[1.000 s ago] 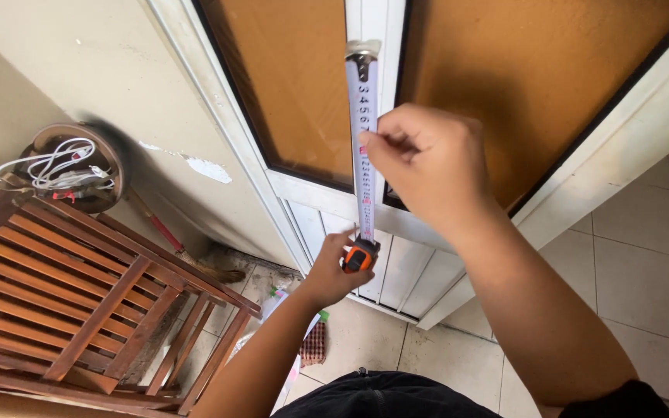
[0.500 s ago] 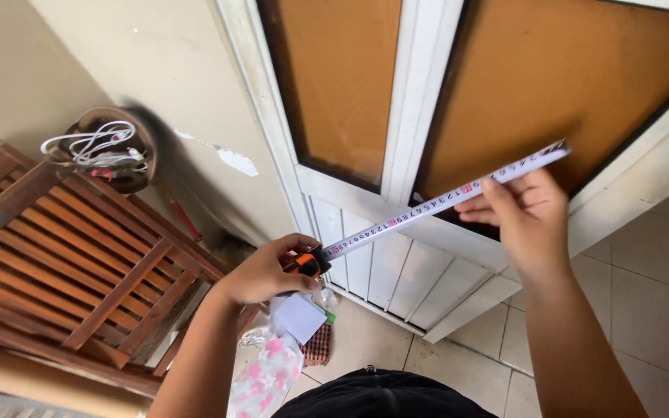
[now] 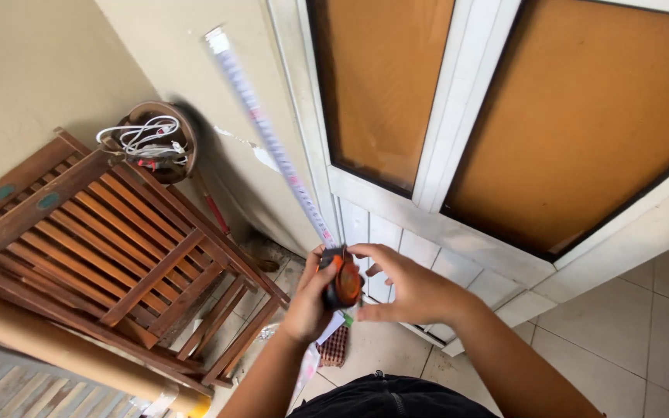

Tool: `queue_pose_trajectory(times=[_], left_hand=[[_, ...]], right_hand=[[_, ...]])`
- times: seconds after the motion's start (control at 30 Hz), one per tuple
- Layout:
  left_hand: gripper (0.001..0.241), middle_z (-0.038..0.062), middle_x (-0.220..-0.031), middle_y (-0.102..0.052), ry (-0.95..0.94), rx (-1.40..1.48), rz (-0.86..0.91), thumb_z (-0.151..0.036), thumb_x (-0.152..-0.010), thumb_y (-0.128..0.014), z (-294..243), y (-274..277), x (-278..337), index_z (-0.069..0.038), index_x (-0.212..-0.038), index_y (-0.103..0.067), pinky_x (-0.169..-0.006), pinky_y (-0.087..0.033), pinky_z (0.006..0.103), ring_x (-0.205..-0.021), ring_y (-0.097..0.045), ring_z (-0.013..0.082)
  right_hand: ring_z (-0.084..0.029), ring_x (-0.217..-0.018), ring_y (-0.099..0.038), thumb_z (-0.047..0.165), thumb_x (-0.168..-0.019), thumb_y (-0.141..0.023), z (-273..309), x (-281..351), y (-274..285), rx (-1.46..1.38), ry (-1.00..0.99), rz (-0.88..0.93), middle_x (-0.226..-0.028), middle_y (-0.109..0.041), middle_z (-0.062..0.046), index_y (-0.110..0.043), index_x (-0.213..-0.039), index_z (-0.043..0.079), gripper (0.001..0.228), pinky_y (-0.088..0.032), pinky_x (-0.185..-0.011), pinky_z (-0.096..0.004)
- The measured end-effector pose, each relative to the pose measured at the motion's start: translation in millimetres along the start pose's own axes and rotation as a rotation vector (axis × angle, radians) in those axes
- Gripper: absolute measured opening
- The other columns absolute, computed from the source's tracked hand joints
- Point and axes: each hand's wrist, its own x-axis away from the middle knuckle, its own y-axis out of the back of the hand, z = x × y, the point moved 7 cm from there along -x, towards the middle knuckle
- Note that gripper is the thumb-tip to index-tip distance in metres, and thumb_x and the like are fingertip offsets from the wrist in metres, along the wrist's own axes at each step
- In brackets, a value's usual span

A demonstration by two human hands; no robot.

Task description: Measuring a roll of plastic wrap and a door panel using a tape measure to prepare for application.

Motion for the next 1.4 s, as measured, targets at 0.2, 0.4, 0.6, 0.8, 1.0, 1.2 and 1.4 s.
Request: queue_pose_trajectory(times=[0.2,0.4,0.6,0.8,1.0,1.2,1.4], left_hand=[[0.035,0.017,-0.114,-0.052,0.029,0.292,-0.218,-0.042,-0.107,-0.04,-4.0,-40.0,-11.7,-0.013,-0.125,-0.04,-0.086,-0.058,0.0454,-0.1,-0.058,0.0318],[0.044,0.017,-0.138,-0.054,0.114,-0.347,-0.216,-0.033,-0.099,-0.064,-29.8,-21.2,1.2,-0.01,-0.133,-0.051,-0.102,-0.041,0.0694,-0.134,-0.051,0.0414],[0.038,0.024,-0.111,-0.073,0.125,-0.058,-0.452,-0.02,-0.101,-0.06,-39.4,-15.8,7.2,0.009,-0.126,-0.062,-0.073,-0.061,0.0576,-0.084,-0.075,0.0426],[0.036,0.015,-0.104,-0.078,0.136,-0.083,-0.621,-0.024,-0.102,-0.055,-30.8,-5.8,40.5,0.001,-0.12,-0.074,-0.06,-0.059,0.035,-0.086,-0.076,0.0307],[0.034,0.015,-0.102,-0.074,0.181,0.053,-0.62,-0.022,-0.102,-0.056,-42.9,-5.0,93.5,0.005,-0.118,-0.071,-0.081,-0.062,0.0431,-0.089,-0.073,0.0327],[0.035,0.011,-0.105,-0.076,0.177,-0.022,-0.599,-0.025,-0.103,-0.053,-65.6,22.2,141.7,0.002,-0.117,-0.072,-0.083,-0.063,0.0422,-0.093,-0.075,0.0297],[0.029,0.016,-0.11,-0.076,0.032,0.081,-0.575,-0.019,-0.103,-0.055,-66.0,69.3,175.0,0.002,-0.114,-0.071,-0.077,-0.061,0.0444,-0.092,-0.073,0.0339]], right_hand=[[-0.032,-0.111,-0.068,0.037,-0.087,-0.079,-19.9,-25.1,-5.1,0.012,-0.002,-0.325,-0.14,-0.056,-0.014,-0.037,-0.155,0.014,0.083,-0.06,-0.085,-0.04],[-0.026,-0.101,-0.072,0.028,-0.095,-0.064,-50.4,-7.3,1.7,-0.141,-0.04,-0.399,-0.122,-0.066,-0.014,-0.046,-0.148,0.012,0.059,-0.064,-0.082,-0.036],[-0.037,-0.118,-0.068,0.024,-0.09,-0.065,-26.4,3.5,2.8,0.067,-0.05,-0.286,-0.129,-0.065,-0.02,-0.051,-0.142,0.007,0.056,-0.058,-0.096,-0.048],[-0.019,-0.089,-0.066,0.041,-0.07,-0.08,-13.7,9.8,-37.9,0.192,-0.356,-0.61,-0.103,-0.071,0.004,-0.065,-0.107,0.022,0.044,-0.053,-0.077,-0.034],[-0.023,-0.059,-0.052,0.048,-0.082,-0.075,-25.1,15.7,-75.6,0.515,-0.315,-0.827,-0.07,-0.053,-0.001,-0.055,-0.076,0.012,0.042,-0.044,-0.049,-0.039],[-0.024,-0.053,-0.042,0.024,-0.093,-0.056,-5.8,22.4,-129.1,0.64,-0.128,-0.8,-0.072,-0.046,-0.004,-0.05,-0.082,0.007,0.021,-0.035,-0.041,-0.038],[-0.02,-0.089,-0.062,0.028,-0.089,-0.064,37.3,22.0,-159.1,0.236,-0.244,-0.509,-0.103,-0.06,-0.004,-0.059,-0.104,0.014,0.021,-0.051,-0.075,-0.035]])
